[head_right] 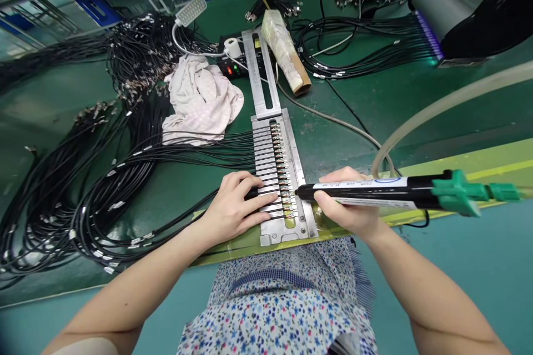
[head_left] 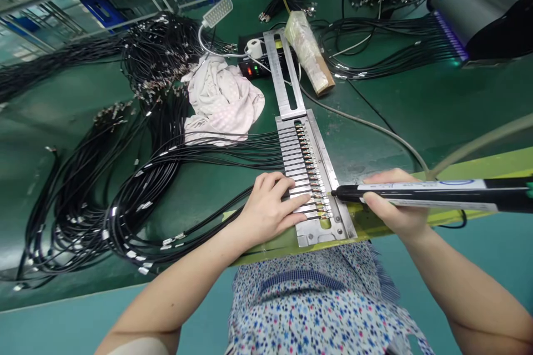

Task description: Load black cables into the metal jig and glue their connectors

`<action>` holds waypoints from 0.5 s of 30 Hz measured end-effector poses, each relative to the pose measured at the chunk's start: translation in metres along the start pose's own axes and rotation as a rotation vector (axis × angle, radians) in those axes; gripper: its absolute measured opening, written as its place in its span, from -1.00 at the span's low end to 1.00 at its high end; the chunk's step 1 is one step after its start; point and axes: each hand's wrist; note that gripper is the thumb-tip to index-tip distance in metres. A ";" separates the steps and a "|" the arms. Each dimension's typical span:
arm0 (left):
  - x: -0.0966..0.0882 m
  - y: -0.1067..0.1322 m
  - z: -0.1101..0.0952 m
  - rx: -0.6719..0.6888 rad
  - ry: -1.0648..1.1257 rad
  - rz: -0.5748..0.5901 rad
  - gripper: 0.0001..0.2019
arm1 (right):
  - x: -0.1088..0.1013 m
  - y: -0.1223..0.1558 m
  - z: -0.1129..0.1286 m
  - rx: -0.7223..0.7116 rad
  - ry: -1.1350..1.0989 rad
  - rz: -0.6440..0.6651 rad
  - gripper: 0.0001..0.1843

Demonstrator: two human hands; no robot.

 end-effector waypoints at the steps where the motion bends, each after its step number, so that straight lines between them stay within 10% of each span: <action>1: 0.000 0.000 0.000 0.000 0.003 -0.002 -0.67 | 0.000 0.000 0.000 -0.001 0.003 0.004 -0.87; 15: 0.000 0.000 0.000 -0.003 0.018 -0.006 -0.67 | 0.002 -0.001 -0.001 -0.002 0.020 0.023 -0.86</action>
Point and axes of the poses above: each hand's wrist, its own y-axis away from the middle knuckle, its own x-axis out of the palm, z = x × y, and after that the axes turned 5 degrees about -x, right-handed
